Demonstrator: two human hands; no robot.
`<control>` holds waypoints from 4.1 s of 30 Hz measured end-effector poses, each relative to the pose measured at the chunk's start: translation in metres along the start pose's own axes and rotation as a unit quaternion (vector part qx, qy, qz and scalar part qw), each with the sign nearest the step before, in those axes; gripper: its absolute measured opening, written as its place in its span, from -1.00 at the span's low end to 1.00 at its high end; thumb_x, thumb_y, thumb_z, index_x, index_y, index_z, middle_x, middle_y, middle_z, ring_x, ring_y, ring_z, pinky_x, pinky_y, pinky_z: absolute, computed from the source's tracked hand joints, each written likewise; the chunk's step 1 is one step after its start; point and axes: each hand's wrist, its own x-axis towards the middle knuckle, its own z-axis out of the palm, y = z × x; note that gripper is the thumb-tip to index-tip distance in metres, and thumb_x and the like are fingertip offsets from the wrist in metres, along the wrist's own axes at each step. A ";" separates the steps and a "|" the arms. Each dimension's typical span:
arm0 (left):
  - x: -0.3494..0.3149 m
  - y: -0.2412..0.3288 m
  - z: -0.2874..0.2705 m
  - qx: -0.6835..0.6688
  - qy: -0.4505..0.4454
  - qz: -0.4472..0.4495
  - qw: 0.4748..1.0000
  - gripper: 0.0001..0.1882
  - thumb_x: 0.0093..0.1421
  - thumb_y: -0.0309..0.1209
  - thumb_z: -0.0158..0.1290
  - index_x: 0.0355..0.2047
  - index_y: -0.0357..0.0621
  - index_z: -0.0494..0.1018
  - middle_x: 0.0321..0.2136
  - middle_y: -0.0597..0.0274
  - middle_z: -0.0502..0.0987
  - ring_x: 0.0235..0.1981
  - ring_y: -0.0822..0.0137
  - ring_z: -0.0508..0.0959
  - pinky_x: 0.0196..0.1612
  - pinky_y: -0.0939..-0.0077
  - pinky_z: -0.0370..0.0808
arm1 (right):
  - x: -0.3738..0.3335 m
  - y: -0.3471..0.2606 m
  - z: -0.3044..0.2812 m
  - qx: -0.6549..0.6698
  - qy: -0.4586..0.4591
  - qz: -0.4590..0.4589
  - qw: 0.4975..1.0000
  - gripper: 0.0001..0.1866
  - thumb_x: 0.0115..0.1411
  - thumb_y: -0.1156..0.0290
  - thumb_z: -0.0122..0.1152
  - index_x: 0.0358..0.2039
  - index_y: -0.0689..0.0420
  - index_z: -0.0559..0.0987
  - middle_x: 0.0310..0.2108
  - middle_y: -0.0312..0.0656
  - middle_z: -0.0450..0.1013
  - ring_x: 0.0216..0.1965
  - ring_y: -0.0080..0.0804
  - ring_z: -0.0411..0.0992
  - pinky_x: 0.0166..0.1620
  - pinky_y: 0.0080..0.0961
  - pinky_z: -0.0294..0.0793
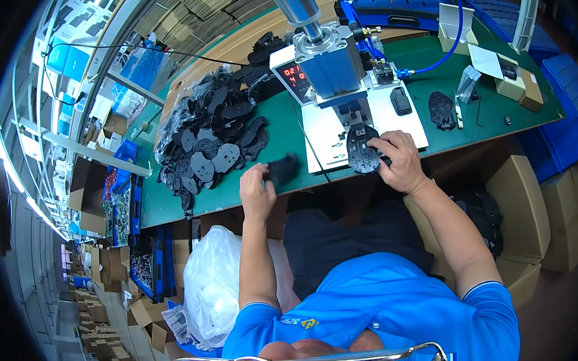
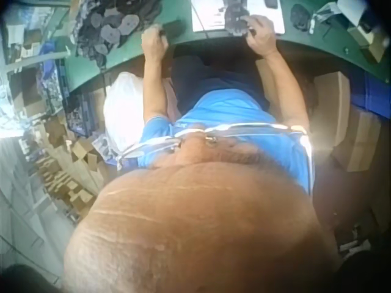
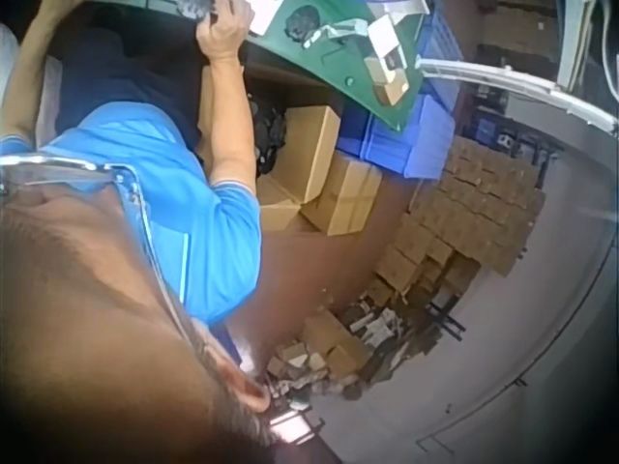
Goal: The person repeatedly takes plastic parts from the table, inserts them into a press machine to press them, and places the finished parts into a box by hand.
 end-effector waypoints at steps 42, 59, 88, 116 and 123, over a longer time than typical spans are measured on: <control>0.066 0.162 0.071 -0.183 0.028 0.236 0.954 -0.46 0.07 -0.75 0.26 0.10 -0.23 0.72 0.07 0.01 0.76 0.13 -0.10 0.77 0.20 0.04 0.76 | -0.169 -0.004 -0.153 -0.063 0.017 0.266 0.962 -0.60 0.17 0.51 0.45 0.06 0.21 0.74 -0.05 0.01 0.62 0.03 0.05 0.65 0.16 -0.20 0.64; 0.063 0.168 0.069 -0.155 -0.024 0.195 0.968 -0.48 0.13 -0.72 0.27 0.13 -0.18 0.73 0.10 0.06 0.78 0.23 -0.06 0.75 0.29 0.04 0.70 | -0.149 0.004 -0.125 -0.070 -0.111 0.288 0.949 -0.30 0.28 0.54 0.45 0.45 0.06 0.55 -0.04 0.04 0.59 0.01 0.13 0.63 0.18 0.00 0.62; 0.123 -0.080 0.062 0.236 -0.129 -0.136 0.954 -0.64 0.38 -0.26 0.26 0.10 -0.15 0.68 0.02 -0.01 0.78 0.06 -0.09 0.73 0.13 -0.09 0.65 | -0.007 -0.002 -0.003 -0.004 0.000 -0.018 1.000 -0.47 0.00 0.44 0.47 0.07 0.09 0.79 -0.02 -0.04 0.60 0.04 0.05 0.57 0.21 -0.04 0.48; -0.036 0.067 0.002 0.116 -0.086 -0.030 0.989 -0.43 0.39 -0.12 0.39 0.23 -0.27 0.63 0.18 -0.10 0.65 0.28 -0.19 0.57 0.35 -0.13 0.49 | -0.008 -0.001 0.003 -0.004 0.001 -0.005 1.000 -0.47 0.02 0.44 0.46 0.08 0.05 0.81 0.01 -0.07 0.62 0.09 0.04 0.59 0.24 -0.04 0.50; -0.024 0.084 -0.016 -0.073 0.042 0.051 0.995 -0.53 0.05 -0.82 0.21 -0.01 -0.23 0.61 -0.08 -0.06 0.74 0.00 -0.18 0.70 0.15 -0.02 0.64 | -0.012 0.001 -0.002 -0.008 0.001 0.017 1.000 -0.51 0.07 0.48 0.50 0.08 0.05 0.81 0.01 -0.11 0.62 0.09 0.01 0.59 0.25 -0.09 0.50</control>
